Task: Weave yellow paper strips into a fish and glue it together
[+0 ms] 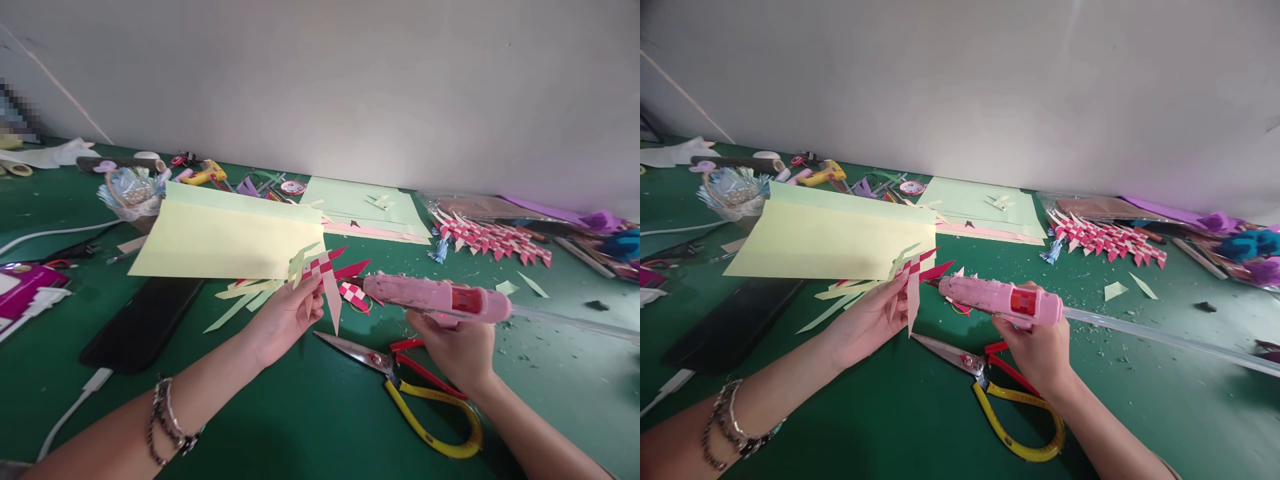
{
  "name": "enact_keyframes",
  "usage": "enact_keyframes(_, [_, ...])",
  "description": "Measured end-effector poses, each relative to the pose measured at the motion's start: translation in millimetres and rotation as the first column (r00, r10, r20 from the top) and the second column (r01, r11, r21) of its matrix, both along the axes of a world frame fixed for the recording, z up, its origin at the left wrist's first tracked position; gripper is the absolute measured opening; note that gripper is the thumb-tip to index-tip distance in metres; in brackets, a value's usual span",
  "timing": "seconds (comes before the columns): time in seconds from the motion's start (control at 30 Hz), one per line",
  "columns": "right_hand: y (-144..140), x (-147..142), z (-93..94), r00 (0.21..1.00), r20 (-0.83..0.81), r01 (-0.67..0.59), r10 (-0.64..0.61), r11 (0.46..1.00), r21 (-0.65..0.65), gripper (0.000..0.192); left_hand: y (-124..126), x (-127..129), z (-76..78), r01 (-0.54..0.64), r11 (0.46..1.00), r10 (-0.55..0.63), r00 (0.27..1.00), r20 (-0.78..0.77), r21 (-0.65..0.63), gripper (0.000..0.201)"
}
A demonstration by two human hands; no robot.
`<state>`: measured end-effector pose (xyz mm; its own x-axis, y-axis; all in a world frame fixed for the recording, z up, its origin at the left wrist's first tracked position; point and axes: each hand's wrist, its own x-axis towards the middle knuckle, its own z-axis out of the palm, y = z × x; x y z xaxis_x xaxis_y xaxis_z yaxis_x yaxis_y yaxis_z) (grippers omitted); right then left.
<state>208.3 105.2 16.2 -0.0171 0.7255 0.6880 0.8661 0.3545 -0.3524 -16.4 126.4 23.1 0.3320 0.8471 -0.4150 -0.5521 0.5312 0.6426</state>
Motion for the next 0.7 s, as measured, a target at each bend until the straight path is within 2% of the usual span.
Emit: enact_keyframes(0.7, [-0.3, 6.6, -2.0, 0.999, -0.017, 0.046, -0.046, 0.999, -0.011, 0.022, 1.4, -0.9, 2.8, -0.031, 0.999, 0.031, 1.000, -0.002, -0.015, 0.018])
